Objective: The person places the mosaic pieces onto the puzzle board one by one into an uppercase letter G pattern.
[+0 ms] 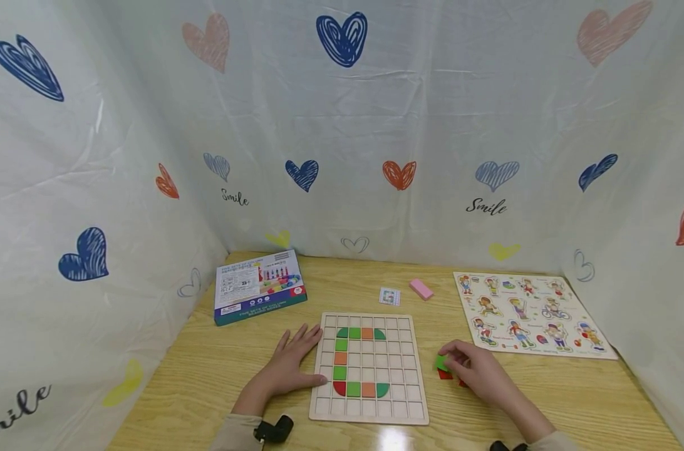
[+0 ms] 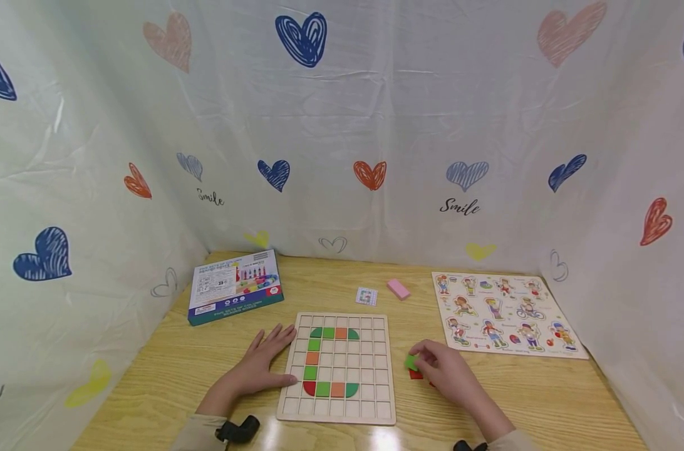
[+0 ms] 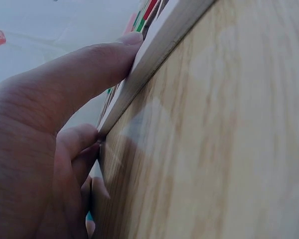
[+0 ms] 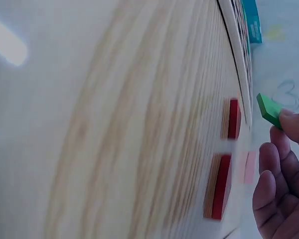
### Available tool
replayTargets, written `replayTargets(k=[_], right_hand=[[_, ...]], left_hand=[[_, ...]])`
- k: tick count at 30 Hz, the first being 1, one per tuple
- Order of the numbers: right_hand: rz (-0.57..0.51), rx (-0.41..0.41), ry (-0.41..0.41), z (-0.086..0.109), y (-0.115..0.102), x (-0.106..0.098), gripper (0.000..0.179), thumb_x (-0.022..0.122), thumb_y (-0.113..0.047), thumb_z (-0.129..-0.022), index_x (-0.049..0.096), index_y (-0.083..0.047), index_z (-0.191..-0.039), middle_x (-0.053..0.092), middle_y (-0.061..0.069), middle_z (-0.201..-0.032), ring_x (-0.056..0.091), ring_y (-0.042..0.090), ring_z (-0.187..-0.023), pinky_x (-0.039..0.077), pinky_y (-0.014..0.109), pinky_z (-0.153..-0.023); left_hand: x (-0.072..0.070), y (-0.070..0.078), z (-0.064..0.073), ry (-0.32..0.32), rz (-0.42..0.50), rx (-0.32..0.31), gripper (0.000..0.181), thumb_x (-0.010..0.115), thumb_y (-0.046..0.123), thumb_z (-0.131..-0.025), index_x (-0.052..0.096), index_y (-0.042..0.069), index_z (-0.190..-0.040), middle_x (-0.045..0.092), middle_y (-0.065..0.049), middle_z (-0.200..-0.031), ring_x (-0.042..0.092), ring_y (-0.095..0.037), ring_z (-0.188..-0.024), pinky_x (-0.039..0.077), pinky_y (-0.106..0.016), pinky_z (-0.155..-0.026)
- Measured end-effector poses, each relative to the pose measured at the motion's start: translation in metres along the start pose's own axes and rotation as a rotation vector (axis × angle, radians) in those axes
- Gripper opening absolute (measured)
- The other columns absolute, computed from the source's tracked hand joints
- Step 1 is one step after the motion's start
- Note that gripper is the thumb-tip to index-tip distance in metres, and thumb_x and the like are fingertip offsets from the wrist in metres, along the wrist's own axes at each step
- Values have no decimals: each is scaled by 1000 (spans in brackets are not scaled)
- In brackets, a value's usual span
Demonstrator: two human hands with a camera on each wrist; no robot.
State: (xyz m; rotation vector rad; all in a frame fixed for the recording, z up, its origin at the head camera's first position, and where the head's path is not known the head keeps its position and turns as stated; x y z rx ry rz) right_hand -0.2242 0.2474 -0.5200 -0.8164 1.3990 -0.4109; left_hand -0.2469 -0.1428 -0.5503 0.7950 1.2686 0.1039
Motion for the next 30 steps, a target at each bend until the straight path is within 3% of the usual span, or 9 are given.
replayTargets(k=[10,19,30], right_hand=[[-81,-106,-79,-12,-35,30,10,68,-23,-99,71,-17,-107,66,-10,-88,58,3,-77,52,23,-67],[-89,-119,-156,-22,-61,63,5,68,-19,-98,71,-19,-103,63,-11,-86,56,4,-76,51,23,-67],[-76,-145,-190,-30,-78,82,8,68,-14,-98,70,-21,-98,61,-12,-82,55,3,-73,50,23,-65]], left_hand=[[1,-3,-1,7,4,-4,101,73,62,-83,32,13,-161,25,-2,-168,9,-33,-156,-5,-60,-123],[1,-2,0,10,5,-2,101,73,63,-83,32,13,-161,26,-2,-168,10,-33,-156,-4,-60,-123],[0,-1,0,4,9,-1,101,74,62,-82,32,14,-161,26,-2,-168,9,-33,-156,-5,-60,-123]])
Point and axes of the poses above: each hand's wrist, its own z-axis away from the middle knuckle, its own x-axis out of the palm, y = z × x, the point moved 6 cm from there along -z, towards the middle knuckle
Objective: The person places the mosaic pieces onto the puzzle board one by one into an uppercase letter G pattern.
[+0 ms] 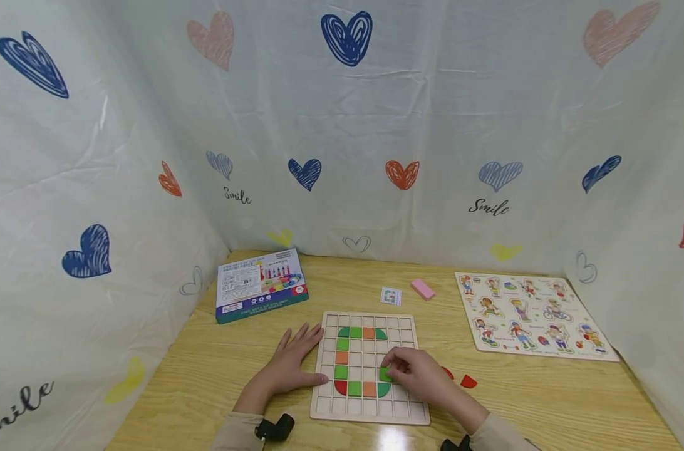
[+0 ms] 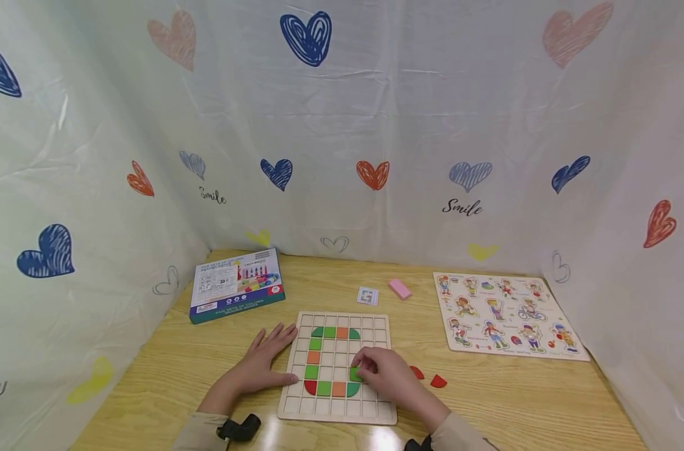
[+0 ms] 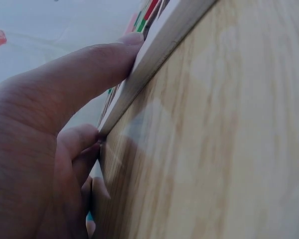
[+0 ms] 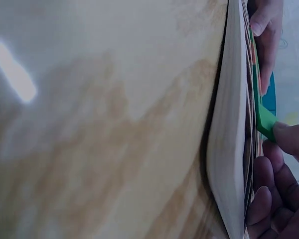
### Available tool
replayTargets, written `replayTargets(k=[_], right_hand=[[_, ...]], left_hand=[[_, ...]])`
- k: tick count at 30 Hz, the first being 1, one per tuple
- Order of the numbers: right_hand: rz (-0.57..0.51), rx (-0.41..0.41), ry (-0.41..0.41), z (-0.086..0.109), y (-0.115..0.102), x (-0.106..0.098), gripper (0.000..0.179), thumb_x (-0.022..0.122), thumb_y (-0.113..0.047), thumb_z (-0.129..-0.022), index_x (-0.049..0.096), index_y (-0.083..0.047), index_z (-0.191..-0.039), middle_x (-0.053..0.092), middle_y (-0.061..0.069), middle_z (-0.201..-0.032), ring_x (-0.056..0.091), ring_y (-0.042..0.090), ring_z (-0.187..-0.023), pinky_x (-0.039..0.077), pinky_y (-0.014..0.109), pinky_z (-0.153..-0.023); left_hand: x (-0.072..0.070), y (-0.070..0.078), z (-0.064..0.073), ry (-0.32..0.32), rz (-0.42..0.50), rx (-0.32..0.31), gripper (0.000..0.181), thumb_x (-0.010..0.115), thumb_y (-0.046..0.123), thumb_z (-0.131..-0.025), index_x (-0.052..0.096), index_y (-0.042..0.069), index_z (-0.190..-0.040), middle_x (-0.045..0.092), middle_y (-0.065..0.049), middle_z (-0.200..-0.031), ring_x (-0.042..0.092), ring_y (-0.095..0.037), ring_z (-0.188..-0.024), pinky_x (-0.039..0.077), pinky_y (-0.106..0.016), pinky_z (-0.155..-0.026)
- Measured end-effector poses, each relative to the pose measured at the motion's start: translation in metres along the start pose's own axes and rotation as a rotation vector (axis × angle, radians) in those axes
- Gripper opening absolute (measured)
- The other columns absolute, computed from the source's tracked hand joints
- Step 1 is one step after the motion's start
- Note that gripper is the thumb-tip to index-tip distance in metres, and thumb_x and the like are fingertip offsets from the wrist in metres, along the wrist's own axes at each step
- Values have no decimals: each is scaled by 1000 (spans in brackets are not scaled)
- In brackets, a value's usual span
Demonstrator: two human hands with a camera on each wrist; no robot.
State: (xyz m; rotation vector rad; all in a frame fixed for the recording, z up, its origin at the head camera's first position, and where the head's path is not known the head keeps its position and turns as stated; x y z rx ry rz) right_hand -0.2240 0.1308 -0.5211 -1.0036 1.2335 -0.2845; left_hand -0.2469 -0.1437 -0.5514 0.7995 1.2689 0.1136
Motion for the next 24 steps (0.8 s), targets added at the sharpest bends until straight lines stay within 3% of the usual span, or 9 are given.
replayTargets(k=[13,24], right_hand=[[95,9,-22,-4,3,6,10,73,-14,-93,74,-22,-100,54,-10,-85,48,4,-73,43,22,-63],[88,-17,-7,1,4,1,10,71,-15,-95,74,-21,-103,56,-12,-86,50,3,-75,45,22,-64]], left_hand=[[0,0,0,-2,3,4,100,73,61,-83,32,13,-161,26,-2,-167,9,-32,-156,-5,-60,-123],[-2,3,0,0,-1,13,99,74,60,-83,33,13,-161,25,0,-168,10,-33,-156,-5,-59,-123]])
Point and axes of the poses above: each hand's wrist, its own z-axis away from the middle knuckle, its own x-axis out of the palm, y = z × x, the point moved 6 cm from there along -z, towards the middle knuckle
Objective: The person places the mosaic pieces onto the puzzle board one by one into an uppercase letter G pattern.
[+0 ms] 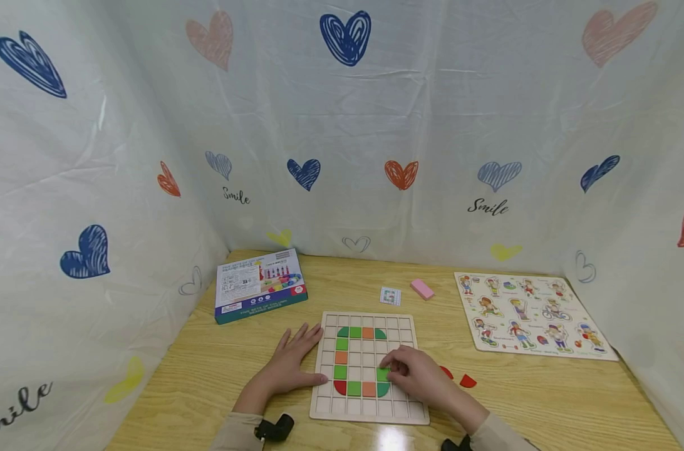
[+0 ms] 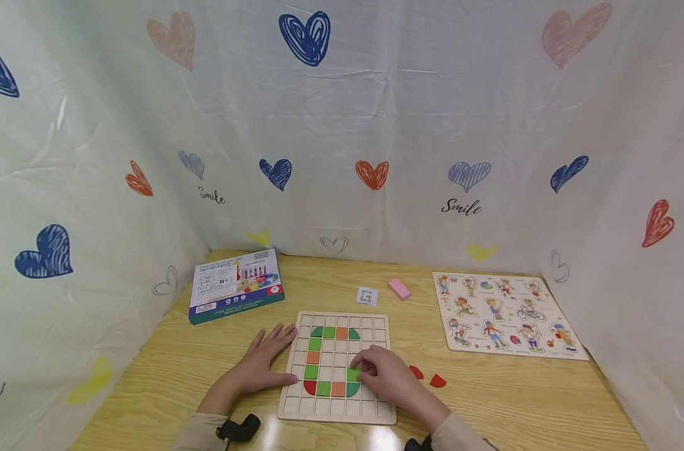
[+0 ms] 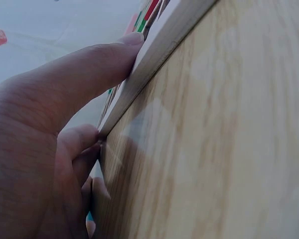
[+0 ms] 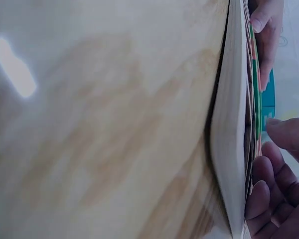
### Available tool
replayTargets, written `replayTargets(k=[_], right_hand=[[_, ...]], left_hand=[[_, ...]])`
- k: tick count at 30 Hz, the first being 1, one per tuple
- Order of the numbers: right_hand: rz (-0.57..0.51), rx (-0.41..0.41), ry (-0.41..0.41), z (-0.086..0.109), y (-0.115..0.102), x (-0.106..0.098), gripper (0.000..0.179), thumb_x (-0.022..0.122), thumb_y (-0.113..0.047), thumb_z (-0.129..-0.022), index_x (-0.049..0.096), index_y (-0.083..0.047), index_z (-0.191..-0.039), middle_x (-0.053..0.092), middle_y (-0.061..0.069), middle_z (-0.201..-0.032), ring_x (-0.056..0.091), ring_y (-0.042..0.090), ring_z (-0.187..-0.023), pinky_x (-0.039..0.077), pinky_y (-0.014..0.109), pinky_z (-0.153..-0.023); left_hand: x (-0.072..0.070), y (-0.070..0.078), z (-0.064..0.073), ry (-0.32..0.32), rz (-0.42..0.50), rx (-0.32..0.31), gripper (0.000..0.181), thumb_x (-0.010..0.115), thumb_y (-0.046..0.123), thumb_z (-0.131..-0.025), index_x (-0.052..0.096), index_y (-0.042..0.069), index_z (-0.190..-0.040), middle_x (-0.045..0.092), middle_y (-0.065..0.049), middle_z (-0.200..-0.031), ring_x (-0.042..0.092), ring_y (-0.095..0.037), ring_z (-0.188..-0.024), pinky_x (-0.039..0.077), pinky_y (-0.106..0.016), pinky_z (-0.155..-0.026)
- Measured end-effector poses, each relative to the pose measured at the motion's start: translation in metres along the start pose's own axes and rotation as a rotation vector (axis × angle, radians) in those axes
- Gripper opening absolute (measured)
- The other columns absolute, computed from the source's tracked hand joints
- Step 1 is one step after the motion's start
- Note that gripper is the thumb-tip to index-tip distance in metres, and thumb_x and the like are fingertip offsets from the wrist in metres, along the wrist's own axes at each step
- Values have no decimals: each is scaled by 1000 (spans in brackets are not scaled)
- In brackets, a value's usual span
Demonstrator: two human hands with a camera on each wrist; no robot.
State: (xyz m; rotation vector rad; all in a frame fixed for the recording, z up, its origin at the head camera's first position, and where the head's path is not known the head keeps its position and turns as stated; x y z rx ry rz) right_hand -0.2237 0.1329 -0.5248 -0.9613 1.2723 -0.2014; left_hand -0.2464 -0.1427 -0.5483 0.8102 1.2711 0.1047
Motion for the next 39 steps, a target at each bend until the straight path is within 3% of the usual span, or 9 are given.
replayTargets(k=[12,24,29,39], right_hand=[[37,53,96,24,23,-32,14,71,-11,-95,74,-18,-107,56,-12,-85,50,2,-74,45,22,-63],[115,129,162,50,50,-58,19,78,-15,-89,75,-15,-108,62,-9,-93,57,5,-83,52,26,-73],[119,145,146,56,55,-62,21,80,-17,-89,74,-15,-109,64,-8,-99,61,6,-88,55,27,-77],[166,149,93,55,58,-61,17,80,-15,-88,70,-17,-101,61,-9,-92,54,3,-80,51,25,-69]], left_hand=[[0,-1,-1,4,-16,-6,100,74,61,-83,33,13,-161,26,-1,-168,10,-32,-156,-4,-59,-123],[0,0,0,-1,-4,-5,100,74,60,-84,33,13,-161,25,-1,-168,9,-32,-157,-5,-59,-123],[-2,1,0,0,-6,0,100,74,59,-84,32,12,-161,25,-2,-168,10,-33,-156,-4,-59,-123],[0,0,0,-3,0,-1,99,74,60,-84,33,12,-160,25,-2,-168,9,-33,-156,-5,-60,-123]])
Point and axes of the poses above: each hand's wrist, its own z-axis away from the middle knuckle, its own x-axis out of the palm, y = z × x, the point moved 6 cm from there along -z, towards the middle knuckle
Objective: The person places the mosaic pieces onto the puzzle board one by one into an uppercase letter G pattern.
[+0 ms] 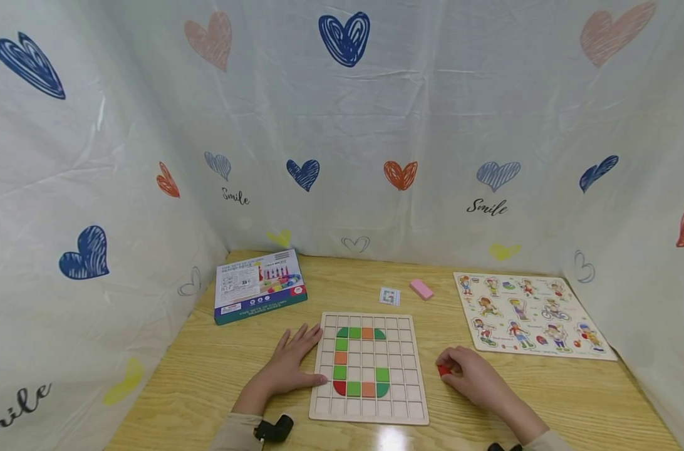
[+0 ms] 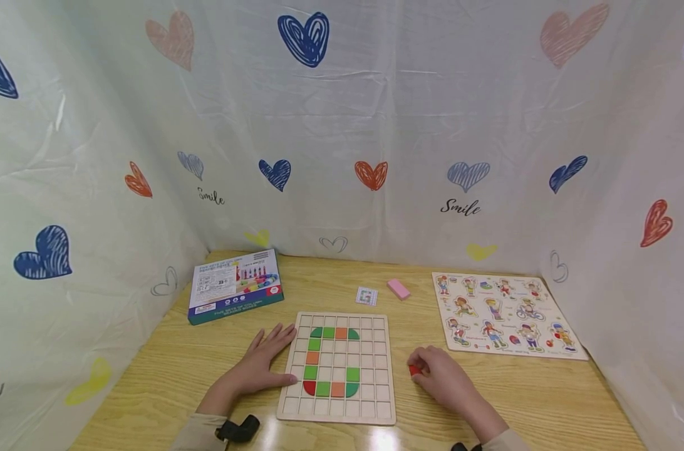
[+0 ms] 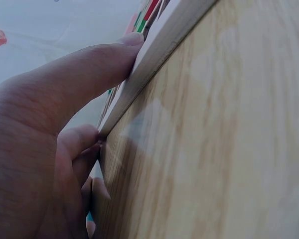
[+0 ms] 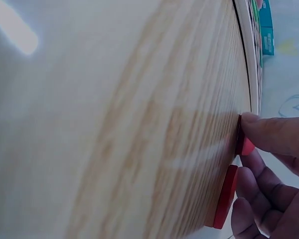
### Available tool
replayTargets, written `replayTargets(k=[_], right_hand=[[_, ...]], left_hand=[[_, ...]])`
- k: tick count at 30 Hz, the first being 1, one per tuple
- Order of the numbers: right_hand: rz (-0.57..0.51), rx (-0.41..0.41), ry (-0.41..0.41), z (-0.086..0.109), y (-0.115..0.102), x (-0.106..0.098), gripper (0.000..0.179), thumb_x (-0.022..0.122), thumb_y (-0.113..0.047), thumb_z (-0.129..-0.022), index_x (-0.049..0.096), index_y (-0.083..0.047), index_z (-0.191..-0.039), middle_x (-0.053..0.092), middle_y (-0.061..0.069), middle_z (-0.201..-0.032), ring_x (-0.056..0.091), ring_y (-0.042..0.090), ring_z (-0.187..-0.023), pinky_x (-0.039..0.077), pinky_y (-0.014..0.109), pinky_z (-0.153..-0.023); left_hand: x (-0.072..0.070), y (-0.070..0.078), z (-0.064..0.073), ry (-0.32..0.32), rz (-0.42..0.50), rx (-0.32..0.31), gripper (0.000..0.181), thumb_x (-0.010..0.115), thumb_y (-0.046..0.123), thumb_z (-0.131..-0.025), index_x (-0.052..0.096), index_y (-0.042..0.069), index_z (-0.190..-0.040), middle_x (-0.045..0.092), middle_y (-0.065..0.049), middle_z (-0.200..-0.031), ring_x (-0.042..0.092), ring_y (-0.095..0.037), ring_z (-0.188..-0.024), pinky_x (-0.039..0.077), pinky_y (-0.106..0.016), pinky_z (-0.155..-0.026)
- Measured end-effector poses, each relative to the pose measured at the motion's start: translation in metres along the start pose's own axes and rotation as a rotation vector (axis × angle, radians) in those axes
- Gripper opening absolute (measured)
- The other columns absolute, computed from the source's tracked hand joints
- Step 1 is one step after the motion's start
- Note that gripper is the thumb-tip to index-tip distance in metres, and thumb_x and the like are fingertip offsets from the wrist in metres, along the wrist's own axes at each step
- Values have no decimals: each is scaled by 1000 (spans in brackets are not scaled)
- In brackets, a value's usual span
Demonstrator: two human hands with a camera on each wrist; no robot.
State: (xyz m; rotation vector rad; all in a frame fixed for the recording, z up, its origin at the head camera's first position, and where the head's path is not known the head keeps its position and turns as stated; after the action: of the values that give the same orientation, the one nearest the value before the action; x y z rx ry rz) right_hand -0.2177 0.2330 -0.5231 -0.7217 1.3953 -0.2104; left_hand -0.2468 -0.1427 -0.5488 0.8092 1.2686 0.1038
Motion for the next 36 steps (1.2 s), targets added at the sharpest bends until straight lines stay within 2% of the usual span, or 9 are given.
replayTargets(k=[6,14,20,23,30,36], right_hand=[[-45,9,0,-1,-1,1,14,78,-13,-89,67,-18,-97,60,-12,-83,53,0,-74,49,23,-64],[-106,38,15,-10,-7,3,6,70,-14,-97,69,-20,-99,62,-13,-84,55,1,-76,50,23,-67],[-228,1,2,-25,-24,13,6,69,-17,-98,67,-14,-102,63,-8,-86,58,5,-76,50,23,-66],[-256,-14,-16,-35,-35,20,6,68,-16,-98,67,-13,-103,63,-7,-86,58,6,-76,50,23,-66],[-277,-43,-57,-58,-57,37,3,68,-14,-98,65,-15,-100,61,-6,-84,57,9,-74,50,23,-63],[-270,-70,-88,-69,-68,47,5,68,-13,-98,66,-17,-99,61,-7,-84,56,9,-74,49,23,-63]], left_hand=[[2,-2,-1,0,1,-6,100,73,62,-83,33,13,-161,25,-1,-168,9,-32,-157,-5,-60,-123],[2,-2,-1,-5,-2,-11,101,73,62,-83,32,14,-161,24,-1,-168,8,-32,-157,-6,-60,-123],[1,-2,-1,-3,-7,-11,100,73,62,-83,32,13,-161,25,-1,-168,8,-32,-157,-5,-60,-123],[1,-2,-1,-2,-4,-10,100,73,61,-83,32,13,-161,25,-1,-168,8,-32,-157,-6,-59,-123],[2,-4,-1,3,-11,-11,100,74,61,-83,32,14,-161,25,0,-168,9,-32,-156,-5,-58,-123],[3,-5,-1,1,-12,-7,100,73,62,-83,32,14,-161,24,0,-168,9,-32,-157,-4,-59,-123]])
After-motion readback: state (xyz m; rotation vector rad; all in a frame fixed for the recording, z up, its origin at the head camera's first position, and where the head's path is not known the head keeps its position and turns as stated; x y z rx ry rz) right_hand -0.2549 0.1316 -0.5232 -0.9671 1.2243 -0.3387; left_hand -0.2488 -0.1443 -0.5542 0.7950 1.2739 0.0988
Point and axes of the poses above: each hand's wrist, its own z-axis away from the middle knuckle, its own x-axis out of the palm, y = z × x, the point moved 6 cm from there along -z, towards the middle knuckle
